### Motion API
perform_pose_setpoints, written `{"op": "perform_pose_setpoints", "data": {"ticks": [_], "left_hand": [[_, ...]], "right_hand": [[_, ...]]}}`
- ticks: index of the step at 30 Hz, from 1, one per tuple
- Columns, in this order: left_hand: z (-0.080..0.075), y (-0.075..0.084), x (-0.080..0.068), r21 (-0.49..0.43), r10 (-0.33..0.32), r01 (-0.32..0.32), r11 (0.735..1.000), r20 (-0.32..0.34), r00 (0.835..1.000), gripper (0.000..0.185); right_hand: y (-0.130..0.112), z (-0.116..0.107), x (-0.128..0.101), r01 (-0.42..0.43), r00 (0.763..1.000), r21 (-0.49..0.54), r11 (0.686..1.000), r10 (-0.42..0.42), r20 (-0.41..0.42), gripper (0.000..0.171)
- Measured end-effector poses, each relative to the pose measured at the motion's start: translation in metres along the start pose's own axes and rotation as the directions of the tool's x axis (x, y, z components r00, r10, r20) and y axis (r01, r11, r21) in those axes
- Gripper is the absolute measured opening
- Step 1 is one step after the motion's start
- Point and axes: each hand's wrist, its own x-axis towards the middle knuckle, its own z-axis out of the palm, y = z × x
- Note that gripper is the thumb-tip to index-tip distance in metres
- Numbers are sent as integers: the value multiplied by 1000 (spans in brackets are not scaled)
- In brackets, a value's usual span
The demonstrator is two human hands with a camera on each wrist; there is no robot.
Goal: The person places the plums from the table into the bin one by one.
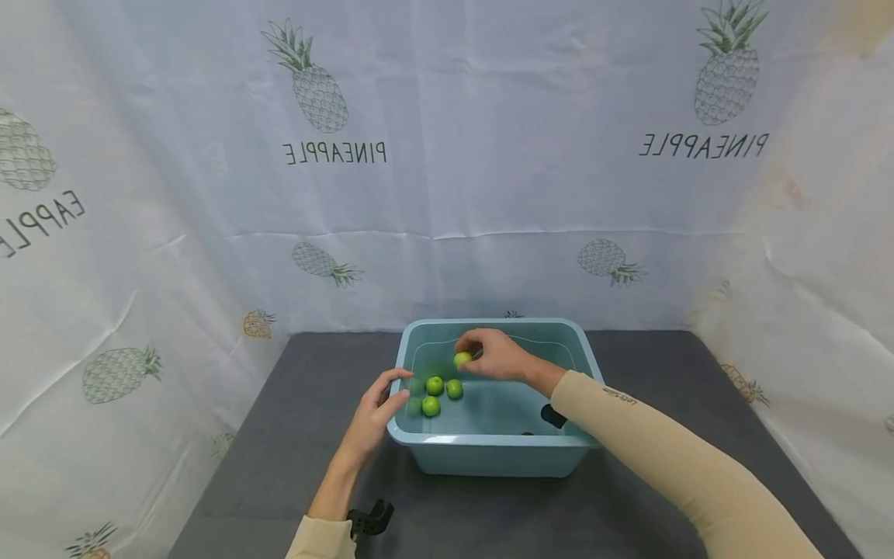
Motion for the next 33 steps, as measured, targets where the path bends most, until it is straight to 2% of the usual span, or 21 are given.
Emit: {"op": "perform_pose_setpoints", "data": {"ticks": [5,12,33], "left_hand": [[2,0,0,4,2,-2,1000,-7,1000,32],[2,-1,0,2,-3,3,1000,-4,1000,35],[0,-2,1,-2,-7,7,1000,-9,1000,30]], "right_hand": [[0,-2,-1,-14,1000,-41,999,15,18,36],[-10,-15,-8,-29,999,-58,998,28,-19,25],[-50,-74,-46,6,985,36,999,0,-171,26]]}}
